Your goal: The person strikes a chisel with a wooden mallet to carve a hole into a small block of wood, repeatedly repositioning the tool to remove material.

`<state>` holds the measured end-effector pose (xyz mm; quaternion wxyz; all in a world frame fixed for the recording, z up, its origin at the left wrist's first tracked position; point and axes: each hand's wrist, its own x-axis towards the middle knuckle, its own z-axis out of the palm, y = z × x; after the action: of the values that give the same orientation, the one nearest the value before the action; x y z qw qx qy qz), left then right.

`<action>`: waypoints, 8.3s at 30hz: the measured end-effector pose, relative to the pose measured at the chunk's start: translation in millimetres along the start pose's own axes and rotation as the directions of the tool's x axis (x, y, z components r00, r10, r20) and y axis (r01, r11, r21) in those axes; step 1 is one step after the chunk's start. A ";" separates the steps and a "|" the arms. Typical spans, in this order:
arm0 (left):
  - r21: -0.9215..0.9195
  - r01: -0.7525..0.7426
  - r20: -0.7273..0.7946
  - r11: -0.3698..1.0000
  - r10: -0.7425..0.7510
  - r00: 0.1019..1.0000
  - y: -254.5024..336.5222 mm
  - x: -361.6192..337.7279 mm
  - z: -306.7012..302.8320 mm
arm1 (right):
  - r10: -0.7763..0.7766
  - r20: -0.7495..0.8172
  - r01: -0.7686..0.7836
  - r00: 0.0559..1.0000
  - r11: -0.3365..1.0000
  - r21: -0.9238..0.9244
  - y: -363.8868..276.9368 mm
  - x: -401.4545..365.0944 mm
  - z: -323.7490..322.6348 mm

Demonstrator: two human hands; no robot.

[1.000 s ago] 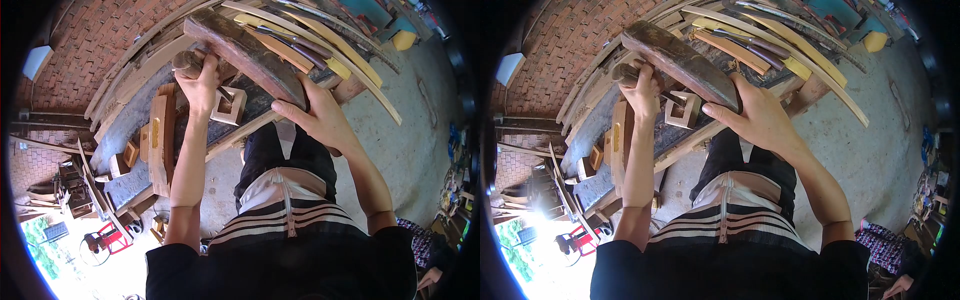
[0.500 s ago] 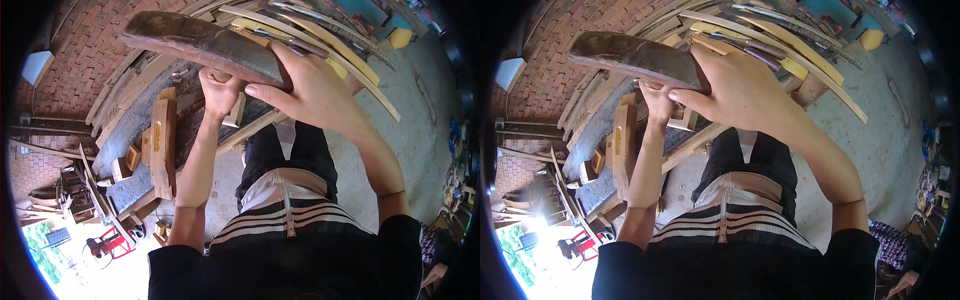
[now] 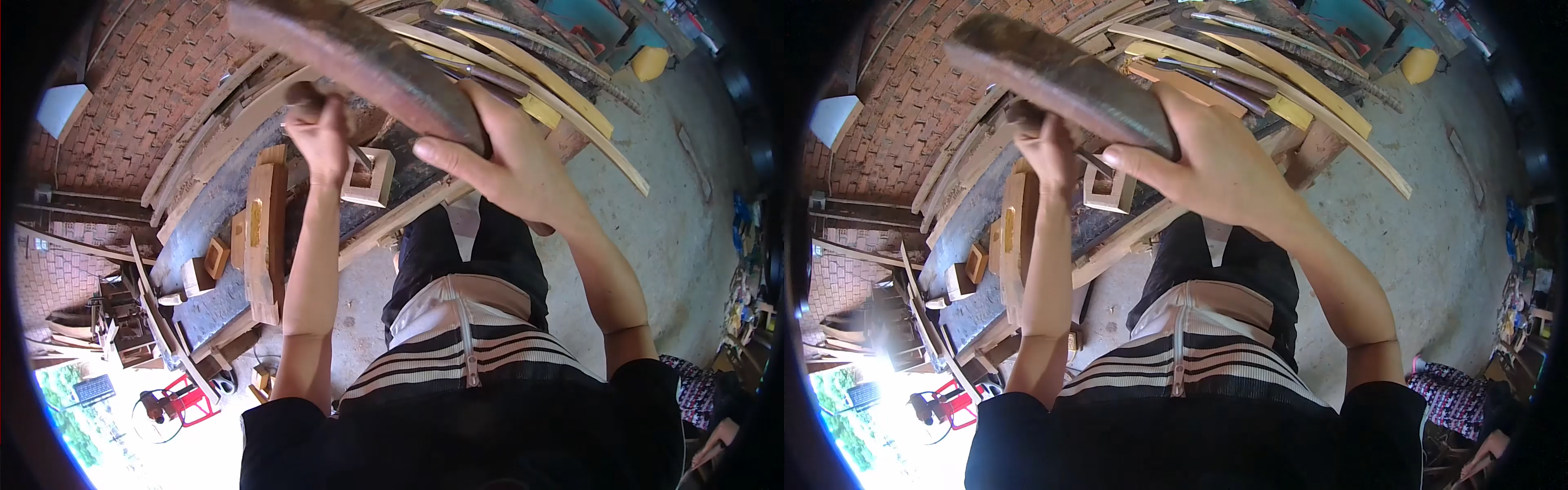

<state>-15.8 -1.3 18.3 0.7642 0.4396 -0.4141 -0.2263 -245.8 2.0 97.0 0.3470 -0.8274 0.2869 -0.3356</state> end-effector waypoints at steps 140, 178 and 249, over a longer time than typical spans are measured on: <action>-0.112 0.182 0.020 0.977 -0.181 0.983 3.3 11.6 -4.3 | 0.291 0.026 -0.292 0.956 0.955 0.046 33.8 -28.8 5.9; -0.127 0.169 0.013 0.977 -0.169 0.986 -0.6 13.0 -7.8 | 0.367 0.063 -0.369 0.928 0.929 0.034 31.8 -26.2 9.0; 0.276 0.004 0.344 0.961 -0.103 0.933 14.2 -27.9 19.8 | 0.204 -0.101 -0.162 0.974 0.933 0.320 2.6 -29.4 -1.0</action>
<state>-48.0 16.2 23.7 0.6029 0.5032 -0.5600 -0.2641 -265.1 20.9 85.1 0.4825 -0.7081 0.3289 -0.3970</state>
